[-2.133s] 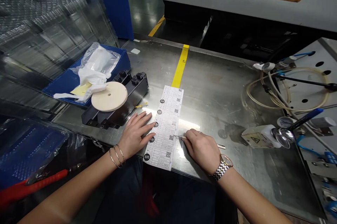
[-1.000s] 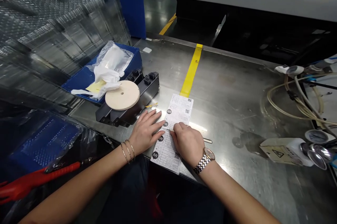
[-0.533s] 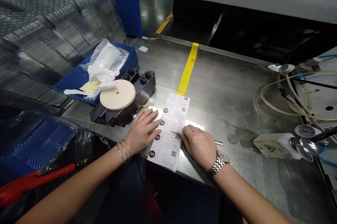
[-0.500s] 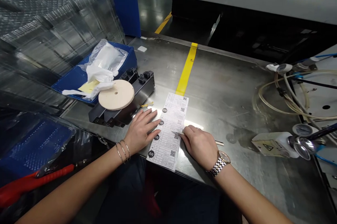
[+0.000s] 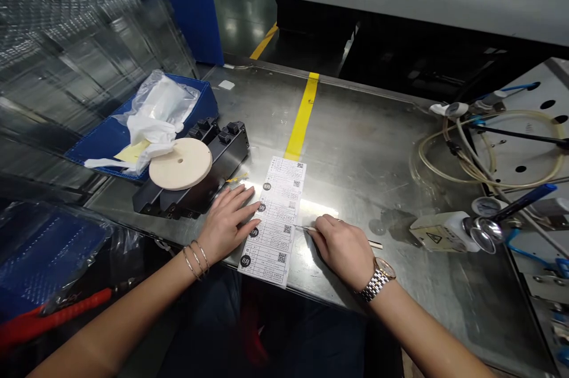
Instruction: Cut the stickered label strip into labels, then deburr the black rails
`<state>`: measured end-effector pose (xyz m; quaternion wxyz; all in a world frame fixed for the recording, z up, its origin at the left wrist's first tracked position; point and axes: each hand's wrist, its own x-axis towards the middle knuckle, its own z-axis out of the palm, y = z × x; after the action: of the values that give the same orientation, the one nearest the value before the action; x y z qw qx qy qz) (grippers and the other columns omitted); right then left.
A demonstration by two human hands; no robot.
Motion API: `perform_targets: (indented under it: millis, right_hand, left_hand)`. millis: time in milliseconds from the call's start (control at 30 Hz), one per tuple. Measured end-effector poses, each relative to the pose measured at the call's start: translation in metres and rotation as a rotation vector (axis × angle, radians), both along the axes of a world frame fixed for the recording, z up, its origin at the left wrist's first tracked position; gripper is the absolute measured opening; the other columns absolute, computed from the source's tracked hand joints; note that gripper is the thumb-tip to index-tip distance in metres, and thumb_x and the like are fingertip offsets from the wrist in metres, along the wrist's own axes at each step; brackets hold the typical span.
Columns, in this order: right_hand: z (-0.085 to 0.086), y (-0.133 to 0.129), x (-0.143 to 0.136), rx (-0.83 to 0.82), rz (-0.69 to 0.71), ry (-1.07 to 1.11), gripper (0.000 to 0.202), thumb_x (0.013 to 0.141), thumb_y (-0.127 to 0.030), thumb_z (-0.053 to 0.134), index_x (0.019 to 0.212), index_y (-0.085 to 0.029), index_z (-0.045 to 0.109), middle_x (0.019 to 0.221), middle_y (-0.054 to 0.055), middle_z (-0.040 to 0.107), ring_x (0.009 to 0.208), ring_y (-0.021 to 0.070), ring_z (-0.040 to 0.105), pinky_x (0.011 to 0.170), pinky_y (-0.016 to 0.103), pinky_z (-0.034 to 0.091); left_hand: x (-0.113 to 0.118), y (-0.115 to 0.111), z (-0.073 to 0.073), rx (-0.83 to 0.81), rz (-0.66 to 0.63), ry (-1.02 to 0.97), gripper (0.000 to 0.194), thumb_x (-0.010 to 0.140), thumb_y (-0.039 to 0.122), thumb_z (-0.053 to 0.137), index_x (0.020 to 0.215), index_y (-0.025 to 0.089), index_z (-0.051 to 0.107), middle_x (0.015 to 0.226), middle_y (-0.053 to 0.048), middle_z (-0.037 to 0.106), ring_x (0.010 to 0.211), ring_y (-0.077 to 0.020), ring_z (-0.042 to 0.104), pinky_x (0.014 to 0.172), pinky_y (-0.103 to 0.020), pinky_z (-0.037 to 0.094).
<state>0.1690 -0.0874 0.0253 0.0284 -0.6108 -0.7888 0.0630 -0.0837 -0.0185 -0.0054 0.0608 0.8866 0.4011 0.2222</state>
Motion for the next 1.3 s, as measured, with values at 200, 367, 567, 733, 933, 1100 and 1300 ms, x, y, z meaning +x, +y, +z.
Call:
perform_targets:
  millis: [200,367,567,733,933,1100,1300]
  right_hand:
    - [0.012,0.004,-0.007,-0.185,-0.109,0.269,0.029,0.089,-0.042,0.041,0.072,-0.021,0.051,0.067,0.001,0.061,0.057,0.0145,0.055,0.053,0.026,0.037]
    - [0.005,0.011,-0.032,-0.17,-0.136,0.553,0.023,0.088,-0.04,0.044,0.079,-0.022,0.055,0.073,0.002,0.063,0.065,0.0154,0.057,0.06,0.027,0.042]
    - [-0.003,0.021,-0.05,-0.12,-0.133,0.404,0.021,0.088,-0.036,0.045,0.078,-0.021,0.055,0.073,0.002,0.064,0.066,0.0166,0.058,0.06,0.027,0.041]
    - [0.001,0.026,-0.058,-0.053,-0.058,0.134,0.019,0.089,-0.031,0.046,0.076,-0.019,0.053,0.074,0.002,0.064,0.065,0.0169,0.06,0.055,0.027,0.035]
    - [0.0,0.031,-0.065,-0.017,-0.011,-0.029,0.02,0.09,-0.03,0.046,0.076,-0.019,0.054,0.073,0.002,0.063,0.063,0.016,0.059,0.054,0.027,0.03]
    - [0.005,0.032,-0.069,-0.042,-0.003,-0.056,0.02,0.091,-0.028,0.044,0.079,-0.018,0.055,0.074,0.003,0.064,0.065,0.0155,0.059,0.055,0.027,0.03]
    - [0.009,0.028,-0.057,-0.062,-0.002,-0.074,0.018,0.091,-0.026,0.045,0.078,-0.018,0.055,0.076,0.002,0.064,0.064,0.0144,0.058,0.055,0.027,0.029]
  left_hand:
    - [-0.006,-0.018,0.007,-0.012,-0.012,0.027,0.027,0.086,0.029,0.052,0.106,0.016,0.064,0.125,-0.012,0.057,0.121,-0.03,0.046,0.102,-0.052,0.036]
    - [-0.013,-0.038,0.014,-0.029,-0.066,0.031,0.026,0.086,0.028,0.051,0.104,0.015,0.064,0.124,-0.012,0.057,0.121,-0.0299,0.045,0.103,-0.052,0.035]
    - [0.001,-0.008,0.015,-0.063,-0.022,0.059,0.031,0.085,0.033,0.052,0.11,0.017,0.062,0.129,-0.011,0.053,0.125,-0.0304,0.041,0.105,-0.051,0.031]
    - [0.007,0.008,0.007,-0.104,-0.053,0.074,0.033,0.082,0.037,0.055,0.109,0.019,0.063,0.129,-0.011,0.053,0.124,-0.0313,0.042,0.105,-0.052,0.03]
    - [0.004,0.003,0.002,-0.111,-0.039,0.041,0.034,0.083,0.039,0.054,0.11,0.02,0.063,0.131,-0.01,0.052,0.124,-0.0302,0.042,0.106,-0.051,0.029]
    - [0.004,0.003,0.002,-0.094,-0.041,0.03,0.033,0.084,0.038,0.053,0.11,0.02,0.063,0.131,-0.01,0.052,0.125,-0.03,0.042,0.106,-0.051,0.03]
    - [0.004,0.004,0.002,-0.089,-0.044,0.025,0.033,0.084,0.037,0.053,0.11,0.019,0.064,0.131,-0.011,0.052,0.125,-0.0301,0.041,0.106,-0.051,0.031]
